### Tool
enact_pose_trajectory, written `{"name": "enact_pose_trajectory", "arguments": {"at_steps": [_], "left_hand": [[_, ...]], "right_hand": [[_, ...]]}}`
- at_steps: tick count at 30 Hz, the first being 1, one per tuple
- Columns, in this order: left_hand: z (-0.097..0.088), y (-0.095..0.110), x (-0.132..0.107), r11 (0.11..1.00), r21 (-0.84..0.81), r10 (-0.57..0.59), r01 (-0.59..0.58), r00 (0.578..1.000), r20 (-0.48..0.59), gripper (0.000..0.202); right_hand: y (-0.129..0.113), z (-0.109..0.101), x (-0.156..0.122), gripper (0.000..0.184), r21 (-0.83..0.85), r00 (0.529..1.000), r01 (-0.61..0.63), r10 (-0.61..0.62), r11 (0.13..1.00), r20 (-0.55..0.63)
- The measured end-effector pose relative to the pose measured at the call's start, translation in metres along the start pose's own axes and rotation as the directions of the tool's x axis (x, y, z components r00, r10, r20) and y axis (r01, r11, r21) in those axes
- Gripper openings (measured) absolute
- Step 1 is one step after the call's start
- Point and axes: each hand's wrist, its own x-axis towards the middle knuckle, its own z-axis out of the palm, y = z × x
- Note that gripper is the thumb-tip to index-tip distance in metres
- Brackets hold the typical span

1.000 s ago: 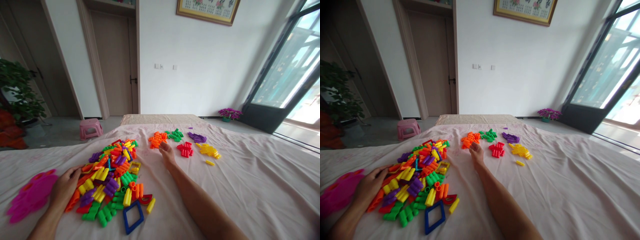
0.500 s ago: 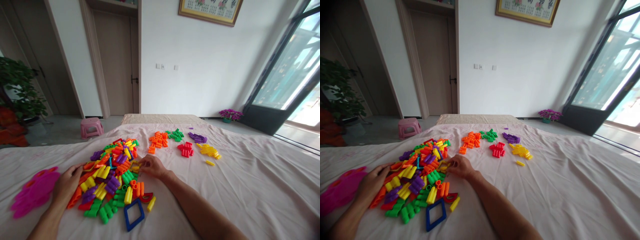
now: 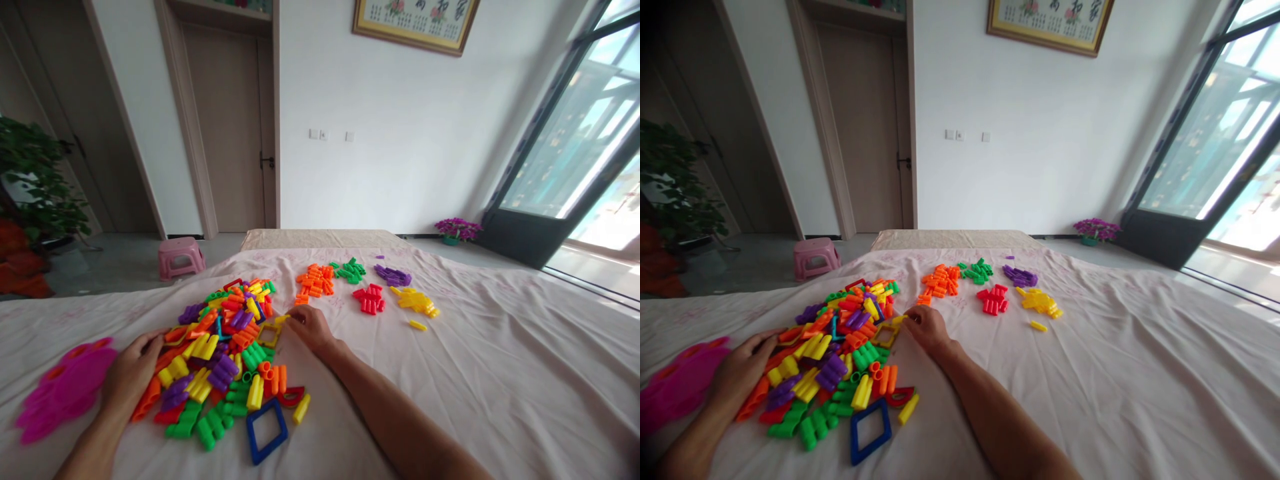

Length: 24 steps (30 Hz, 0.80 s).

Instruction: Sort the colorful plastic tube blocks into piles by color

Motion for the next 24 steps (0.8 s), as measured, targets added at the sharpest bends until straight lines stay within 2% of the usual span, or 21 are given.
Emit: {"name": "enact_pose_trajectory", "arguments": {"at_steps": [4,8,11,13,16,18,20,22,24], "left_hand": [[0.001,-0.002,0.001,1.0,0.004,-0.014,0.014,1.0,-0.003,0.048],[0.0,0.0,-0.001,1.0,0.0,-0.023,0.023,1.0,0.008,0.048],[0.0,0.001,-0.002,1.0,-0.006,-0.023,0.024,1.0,0.008,0.047],[0.0,0.001,-0.002,1.0,-0.003,-0.026,0.026,1.0,0.005,0.046],[-0.001,0.003,-0.003,1.0,-0.003,-0.013,0.013,1.0,0.001,0.047],[-0.003,0.006,-0.005,1.0,-0.011,0.017,-0.016,1.0,0.004,0.048],[-0.004,0.009,-0.008,0.999,-0.019,0.038,-0.038,0.999,0.012,0.049],[-0.005,0.012,-0.01,0.999,-0.019,0.035,-0.035,0.999,0.017,0.049],[-0.006,0.014,-0.012,1.0,-0.015,0.017,-0.017,1.0,0.017,0.049]], "right_hand": [[0.022,-0.016,0.009,0.02,0.066,0.973,-0.131,0.142,0.989,-0.183],[0.046,-0.031,0.018,0.028,0.201,0.904,-0.227,0.283,0.953,-0.322],[0.058,-0.037,0.022,0.04,0.34,0.859,-0.23,0.354,0.912,-0.37],[0.061,-0.037,0.022,0.046,0.393,0.855,-0.197,0.353,0.898,-0.38],[0.055,-0.032,0.019,0.041,0.347,0.898,-0.152,0.276,0.926,-0.344],[0.045,-0.025,0.015,0.032,0.241,0.955,-0.107,0.167,0.965,-0.246],[0.031,-0.018,0.01,0.026,0.112,0.995,0.013,-0.002,0.994,-0.098],[0.016,-0.01,0.004,0.025,-0.016,0.983,0.178,-0.177,0.984,0.057],[0.002,-0.005,0.001,0.03,-0.129,0.937,0.321,-0.295,0.938,0.188]]}}
